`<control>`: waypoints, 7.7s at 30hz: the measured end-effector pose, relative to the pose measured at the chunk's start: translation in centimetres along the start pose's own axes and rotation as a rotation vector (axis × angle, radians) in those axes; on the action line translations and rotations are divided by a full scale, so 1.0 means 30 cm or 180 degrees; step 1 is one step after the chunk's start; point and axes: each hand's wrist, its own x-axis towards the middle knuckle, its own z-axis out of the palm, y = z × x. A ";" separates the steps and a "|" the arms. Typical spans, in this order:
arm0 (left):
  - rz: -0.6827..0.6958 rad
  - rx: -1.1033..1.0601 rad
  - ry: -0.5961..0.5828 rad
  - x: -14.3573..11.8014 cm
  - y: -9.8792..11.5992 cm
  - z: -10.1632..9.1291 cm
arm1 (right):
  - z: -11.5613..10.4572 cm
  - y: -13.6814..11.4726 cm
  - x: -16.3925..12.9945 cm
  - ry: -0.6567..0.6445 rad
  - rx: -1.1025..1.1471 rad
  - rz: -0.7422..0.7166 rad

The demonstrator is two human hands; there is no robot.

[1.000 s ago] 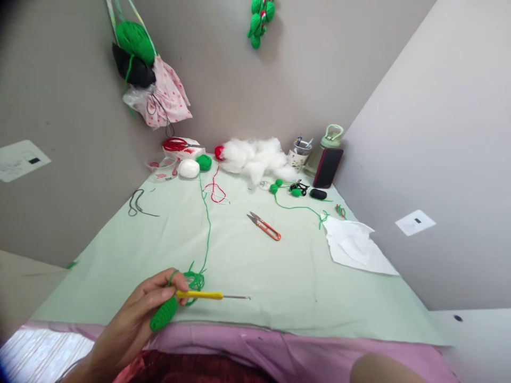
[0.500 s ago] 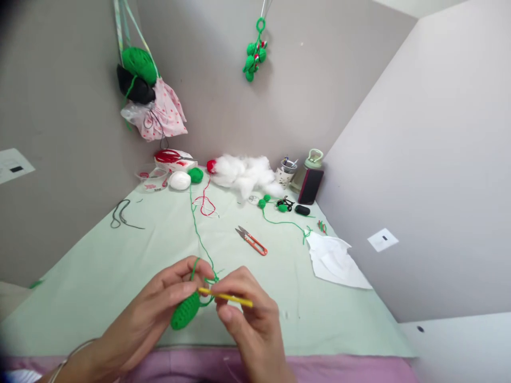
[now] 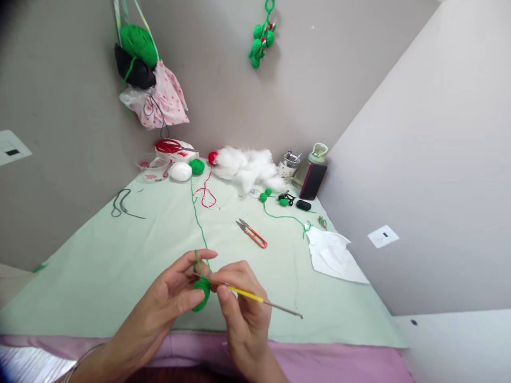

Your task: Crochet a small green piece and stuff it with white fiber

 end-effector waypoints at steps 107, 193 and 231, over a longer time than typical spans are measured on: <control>0.1209 0.2549 0.0560 0.025 -0.015 -0.020 | -0.054 0.005 -0.027 -0.0451 -0.0591 -0.0070; -0.0022 0.0344 0.0036 0.032 -0.053 -0.022 | -0.015 0.044 0.000 0.0272 0.0101 0.0295; -0.0747 -0.0494 0.0128 0.039 -0.031 -0.022 | -0.044 0.046 -0.041 0.0309 -0.0988 -0.0686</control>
